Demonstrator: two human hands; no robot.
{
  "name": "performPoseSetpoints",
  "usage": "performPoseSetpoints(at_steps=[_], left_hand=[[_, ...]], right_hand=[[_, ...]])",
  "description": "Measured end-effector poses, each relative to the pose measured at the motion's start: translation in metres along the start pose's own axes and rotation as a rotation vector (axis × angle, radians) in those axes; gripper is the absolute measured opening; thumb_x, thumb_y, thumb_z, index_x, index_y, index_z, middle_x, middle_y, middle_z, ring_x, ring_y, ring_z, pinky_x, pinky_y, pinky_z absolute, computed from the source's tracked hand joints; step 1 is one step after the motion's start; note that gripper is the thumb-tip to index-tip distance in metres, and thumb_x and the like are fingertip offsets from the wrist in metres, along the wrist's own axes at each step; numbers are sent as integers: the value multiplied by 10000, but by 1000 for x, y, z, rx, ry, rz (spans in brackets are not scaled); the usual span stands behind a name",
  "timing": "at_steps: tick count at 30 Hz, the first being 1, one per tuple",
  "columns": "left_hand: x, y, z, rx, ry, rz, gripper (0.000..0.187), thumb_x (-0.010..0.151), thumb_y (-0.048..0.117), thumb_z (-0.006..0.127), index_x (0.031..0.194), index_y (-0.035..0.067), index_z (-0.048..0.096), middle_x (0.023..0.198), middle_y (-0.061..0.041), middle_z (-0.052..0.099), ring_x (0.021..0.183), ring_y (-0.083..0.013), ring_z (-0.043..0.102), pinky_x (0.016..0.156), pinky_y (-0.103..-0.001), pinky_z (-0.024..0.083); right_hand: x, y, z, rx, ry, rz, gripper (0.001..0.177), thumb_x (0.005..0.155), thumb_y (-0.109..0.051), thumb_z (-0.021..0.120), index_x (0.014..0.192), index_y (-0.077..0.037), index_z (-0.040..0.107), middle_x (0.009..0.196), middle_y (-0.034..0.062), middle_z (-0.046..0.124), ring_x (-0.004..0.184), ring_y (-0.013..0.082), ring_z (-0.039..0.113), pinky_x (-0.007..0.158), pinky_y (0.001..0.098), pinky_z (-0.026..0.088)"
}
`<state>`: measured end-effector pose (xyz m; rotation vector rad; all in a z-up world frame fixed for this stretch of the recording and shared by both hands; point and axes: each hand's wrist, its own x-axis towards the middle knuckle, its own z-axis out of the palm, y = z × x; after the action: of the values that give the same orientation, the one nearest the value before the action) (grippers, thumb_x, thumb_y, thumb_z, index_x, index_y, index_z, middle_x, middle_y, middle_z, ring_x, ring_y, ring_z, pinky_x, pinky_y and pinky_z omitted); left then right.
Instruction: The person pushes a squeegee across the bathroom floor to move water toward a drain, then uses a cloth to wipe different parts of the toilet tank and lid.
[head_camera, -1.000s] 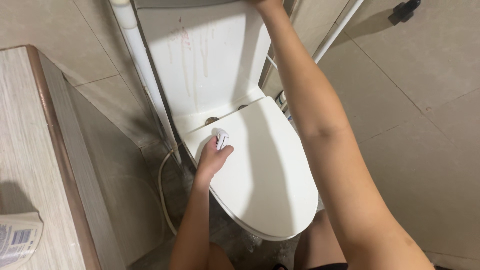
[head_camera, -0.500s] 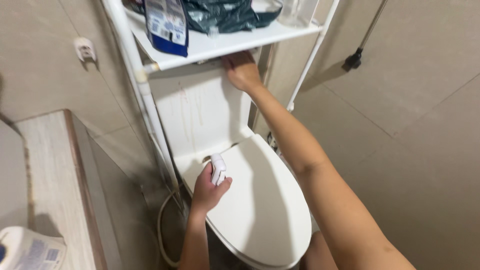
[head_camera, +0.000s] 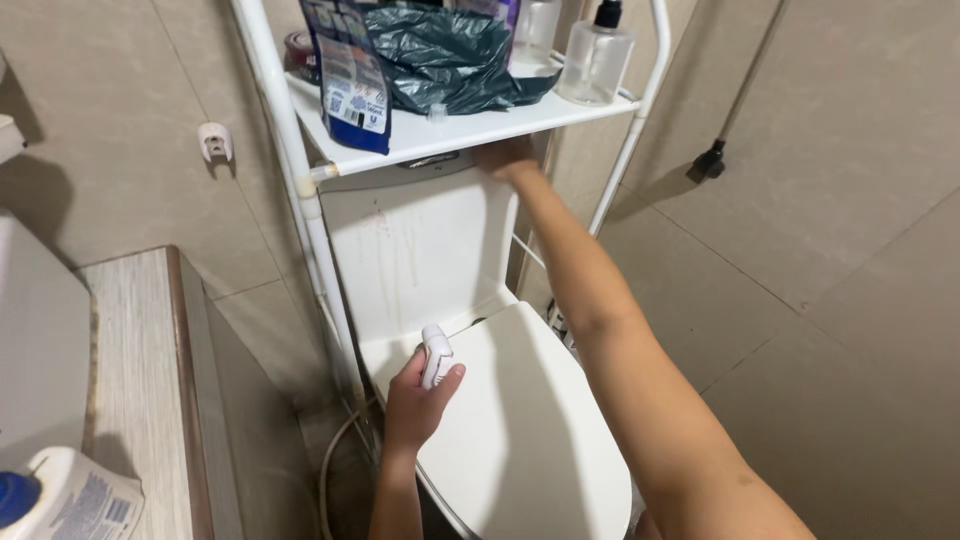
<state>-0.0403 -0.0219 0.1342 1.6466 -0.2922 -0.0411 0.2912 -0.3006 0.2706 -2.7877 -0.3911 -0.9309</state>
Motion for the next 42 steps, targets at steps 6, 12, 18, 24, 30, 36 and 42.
performPoseSetpoints(at_steps=[6, 12, 18, 24, 30, 36, 42], left_hand=[[3, 4, 0, -31, 129, -65, 291, 873, 330, 738, 966, 57, 699, 662, 22, 617, 603, -72, 515, 575, -273, 442], [6, -1, 7, 27, 73, -38, 315, 859, 350, 776, 916, 52, 690, 667, 0, 586, 627, -80, 512, 598, -272, 447], [-2, 7, 1, 182, -32, -178, 353, 809, 384, 794, 813, 51, 678, 647, -16, 620, 600, -121, 552, 586, -295, 445], [-4, 3, 1, 98, -30, -63, 336, 827, 373, 781, 857, 53, 682, 672, -31, 614, 605, -133, 532, 575, -313, 441], [-7, 6, 4, 212, -75, -139, 358, 811, 391, 782, 841, 52, 673, 675, -43, 640, 617, -144, 571, 599, -314, 460], [-9, -7, -7, 224, -53, -144, 403, 803, 412, 810, 840, 38, 665, 682, -62, 633, 616, -156, 567, 598, -331, 463], [13, -15, -1, 176, -30, -123, 377, 817, 400, 787, 903, 47, 687, 673, -34, 618, 614, -128, 523, 582, -321, 456]], right_hand=[[7, 1, 4, -103, -59, -64, 286, 907, -224, 573, 1107, -95, 731, 1176, 199, 699, 1136, 426, 608, 999, 513, 455], [18, -9, -10, -58, 112, -180, 327, 833, -258, 644, 1103, -95, 729, 1154, 212, 692, 1105, 443, 596, 956, 527, 447], [-40, -38, 2, -21, 328, 188, 185, 907, -209, 626, 1024, -107, 726, 1103, 162, 719, 1081, 385, 652, 1009, 489, 486], [-88, -150, 35, 264, 622, 1, 395, 858, -89, 624, 1251, -54, 629, 1277, 174, 626, 1267, 370, 552, 1153, 470, 424], [-92, -129, 119, -34, 368, 234, 528, 997, -370, 517, 1400, -34, 465, 1547, 199, 399, 1542, 352, 302, 1363, 542, 98], [-83, -67, 139, 310, 708, 526, 637, 1150, -350, 225, 1609, 74, 101, 1718, 281, 53, 1637, 381, 8, 1351, 459, -4], [-113, -146, 139, 201, 689, 371, 803, 1118, -518, 162, 1621, 64, -72, 1707, 276, -135, 1609, 417, -158, 1328, 506, -113]])
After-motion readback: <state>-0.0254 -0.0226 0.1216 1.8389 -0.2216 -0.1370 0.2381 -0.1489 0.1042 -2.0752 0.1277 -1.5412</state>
